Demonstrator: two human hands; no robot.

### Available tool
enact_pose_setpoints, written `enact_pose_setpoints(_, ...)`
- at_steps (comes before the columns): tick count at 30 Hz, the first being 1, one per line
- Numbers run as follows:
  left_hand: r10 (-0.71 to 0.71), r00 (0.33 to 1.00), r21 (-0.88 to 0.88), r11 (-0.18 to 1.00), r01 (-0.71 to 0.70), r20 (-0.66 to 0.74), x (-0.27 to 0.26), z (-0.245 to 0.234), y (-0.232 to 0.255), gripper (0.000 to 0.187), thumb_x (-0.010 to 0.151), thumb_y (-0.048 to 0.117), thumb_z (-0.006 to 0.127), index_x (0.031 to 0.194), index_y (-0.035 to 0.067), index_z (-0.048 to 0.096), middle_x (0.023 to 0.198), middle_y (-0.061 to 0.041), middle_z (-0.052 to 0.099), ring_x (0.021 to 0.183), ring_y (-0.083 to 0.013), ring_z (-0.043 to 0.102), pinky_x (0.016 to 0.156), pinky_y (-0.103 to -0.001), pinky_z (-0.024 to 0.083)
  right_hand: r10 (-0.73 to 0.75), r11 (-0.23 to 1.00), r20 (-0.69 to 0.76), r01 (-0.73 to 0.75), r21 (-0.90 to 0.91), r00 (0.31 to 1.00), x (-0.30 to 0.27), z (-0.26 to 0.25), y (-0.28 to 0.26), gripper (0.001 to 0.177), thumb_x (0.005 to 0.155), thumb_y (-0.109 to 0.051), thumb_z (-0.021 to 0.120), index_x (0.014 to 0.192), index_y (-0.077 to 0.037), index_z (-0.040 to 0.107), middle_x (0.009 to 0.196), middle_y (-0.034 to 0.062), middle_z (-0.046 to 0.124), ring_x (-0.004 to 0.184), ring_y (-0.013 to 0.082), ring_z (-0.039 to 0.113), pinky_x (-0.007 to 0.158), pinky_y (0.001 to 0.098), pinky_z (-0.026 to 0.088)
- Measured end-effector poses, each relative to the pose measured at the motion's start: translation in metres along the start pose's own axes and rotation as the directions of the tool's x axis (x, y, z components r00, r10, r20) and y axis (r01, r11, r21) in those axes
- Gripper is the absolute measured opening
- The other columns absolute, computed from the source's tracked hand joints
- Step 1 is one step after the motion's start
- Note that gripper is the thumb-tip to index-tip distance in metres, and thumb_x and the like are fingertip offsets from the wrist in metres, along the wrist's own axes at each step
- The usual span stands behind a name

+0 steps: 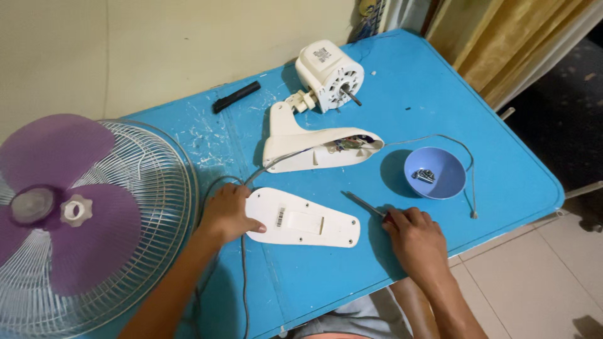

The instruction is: The person assembles an electric fan on a blue table. They place the fan blade onto the motor, attach the front grille, and then secure the rear cover to the base using a screwdriver and screws.

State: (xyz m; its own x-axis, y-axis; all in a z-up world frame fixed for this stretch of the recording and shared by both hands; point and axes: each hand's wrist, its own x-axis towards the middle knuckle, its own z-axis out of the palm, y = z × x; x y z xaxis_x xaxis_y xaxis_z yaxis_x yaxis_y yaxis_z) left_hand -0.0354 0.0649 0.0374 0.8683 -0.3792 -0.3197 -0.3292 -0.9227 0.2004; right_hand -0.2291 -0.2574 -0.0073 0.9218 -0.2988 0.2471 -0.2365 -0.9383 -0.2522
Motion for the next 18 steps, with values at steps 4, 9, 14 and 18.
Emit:
enact_pose_setpoints(4,-0.03,1.0,-0.354,0.935,0.031,0.009,-0.005,-0.011,-0.009,0.056,0.074,0.029,0.082,0.121,0.006,0.061,0.114,-0.016,0.066,0.105,-0.0325,0.068,0.092,-0.044,0.053,-0.035,0.999,-0.032,0.034,-0.035,0.999,0.003,0.009,-0.005,0.031,0.088,-0.029,0.069,0.115,-0.015,0.074,0.099,0.0082,0.069,0.092,0.0299,0.065,0.077,0.0453,0.05)
enact_pose_setpoints(9,0.209,0.95,-0.569,0.763,-0.306,-0.232,-0.024,-0.059,-0.019,0.025,0.089,0.017,0.071,0.111,0.005,0.071,0.101,-0.009,0.074,0.093,-0.0202,0.07,0.08,-0.034,0.055,-0.057,0.997,-0.016,0.056,-0.058,0.998,0.012,-0.003,-0.019,0.033,0.088,-0.029,0.069,0.116,-0.013,0.072,0.101,0.0081,0.069,0.095,0.0291,0.064,0.079,0.0457,0.049)
enact_pose_setpoints(14,0.277,0.829,-0.488,0.701,-0.52,-0.485,-0.058,-0.115,0.018,0.022,0.093,0.017,0.07,0.112,0.006,0.076,0.091,-0.011,0.068,0.078,-0.0234,0.064,0.067,-0.036,0.051,-0.085,0.92,-0.019,0.086,0.383,0.996,0.021,-0.039,-0.044,0.041,0.094,-0.028,0.068,0.129,-0.006,0.066,0.116,0.0108,0.068,0.099,0.0275,0.064,0.08,0.0421,0.049)
enact_pose_setpoints(18,0.491,0.689,-0.185,0.727,-0.661,-0.533,-0.075,-0.121,0.078,0.019,0.09,0.01,0.069,0.108,0.009,0.076,0.094,-0.01,0.072,0.081,-0.0264,0.07,0.073,-0.039,0.053,-0.188,0.599,-0.047,0.152,0.786,0.981,0.024,-0.054,-0.07,0.061,0.091,-0.027,0.07,0.144,-0.002,0.053,0.124,0.0117,0.066,0.094,0.0205,0.061,0.076,0.0338,0.05)
